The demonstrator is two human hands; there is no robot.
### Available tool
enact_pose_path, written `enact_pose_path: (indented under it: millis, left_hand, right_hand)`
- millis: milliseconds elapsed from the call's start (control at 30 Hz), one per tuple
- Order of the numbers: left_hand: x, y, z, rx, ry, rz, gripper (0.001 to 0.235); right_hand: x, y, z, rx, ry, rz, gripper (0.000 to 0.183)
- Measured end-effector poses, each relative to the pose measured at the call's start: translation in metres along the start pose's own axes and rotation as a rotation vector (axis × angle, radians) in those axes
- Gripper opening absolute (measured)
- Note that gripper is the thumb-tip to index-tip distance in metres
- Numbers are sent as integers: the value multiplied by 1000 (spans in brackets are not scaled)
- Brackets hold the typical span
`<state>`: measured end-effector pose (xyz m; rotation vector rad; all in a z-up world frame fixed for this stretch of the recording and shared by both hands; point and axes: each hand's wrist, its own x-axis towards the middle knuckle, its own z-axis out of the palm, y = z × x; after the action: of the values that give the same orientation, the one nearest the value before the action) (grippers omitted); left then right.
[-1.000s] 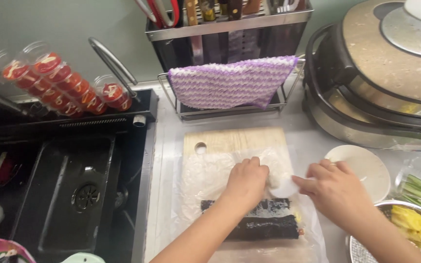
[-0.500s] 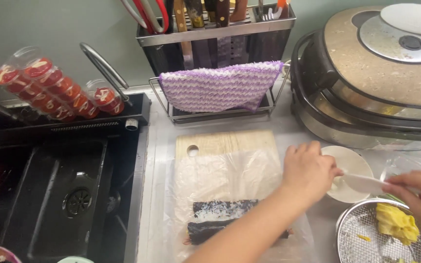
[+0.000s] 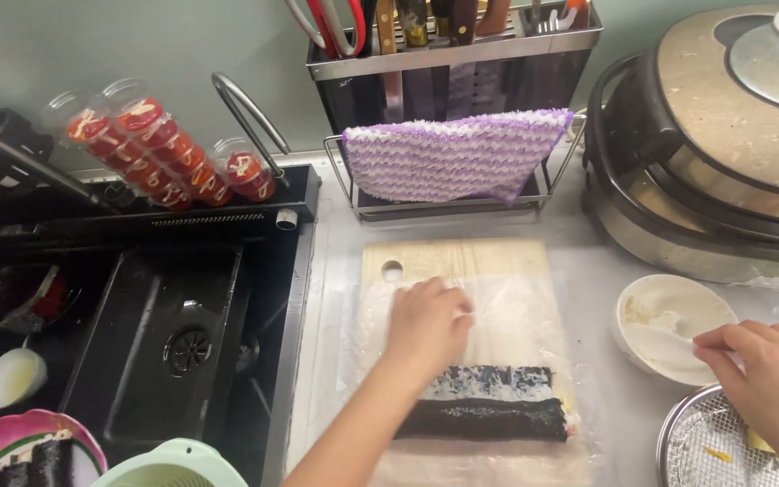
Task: Assembling a sushi roll by placing ham and egg strips on rice and nori, then rolling it tightly using plastic wrap.
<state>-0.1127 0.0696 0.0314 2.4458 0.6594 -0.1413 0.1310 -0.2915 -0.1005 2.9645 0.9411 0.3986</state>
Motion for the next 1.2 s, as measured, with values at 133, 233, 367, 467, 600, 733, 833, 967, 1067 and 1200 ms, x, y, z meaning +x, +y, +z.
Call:
enact_pose_path:
  millis: [133, 233, 367, 467, 600, 733, 833, 967, 1067, 1200]
  left_hand:
    - [-54, -40, 17, 9, 259, 170, 19]
    - [-111, -44, 42, 11, 427, 316, 18]
    - [-168, -73, 112, 15, 661, 303, 24]
    - [-193, -116, 170, 82, 768, 143, 22]
    - [-206, -125, 170, 128, 687, 187, 6]
    - [-197, -123, 136, 33, 474, 353, 18]
    - [-191, -84, 101, 110, 722, 358, 37]
    - [-181, -53, 132, 125, 933, 353, 24]
    - [-169, -69, 203, 3, 615, 509, 33]
    - [-150, -67, 184, 240, 480, 436, 106]
  right_hand:
    - [-8, 2, 3, 34, 78, -62, 10]
    - [-24, -26, -27, 161, 279, -164, 21]
    - [-60, -119, -85, 188, -607, 282, 18]
    - [-119, -185, -100, 469, -321, 16, 10]
    - [-173, -168, -55, 455, 25, -376, 38]
    - [-152, -149, -28, 441, -33, -552, 18]
    - [-119, -142, -35, 390, -81, -742, 40]
    - [-59, -176, -124, 414, 13, -477, 12]
    - [-40, -194, -144, 291, 30, -418, 15]
    - [-65, -209, -162, 526, 410, -498, 7]
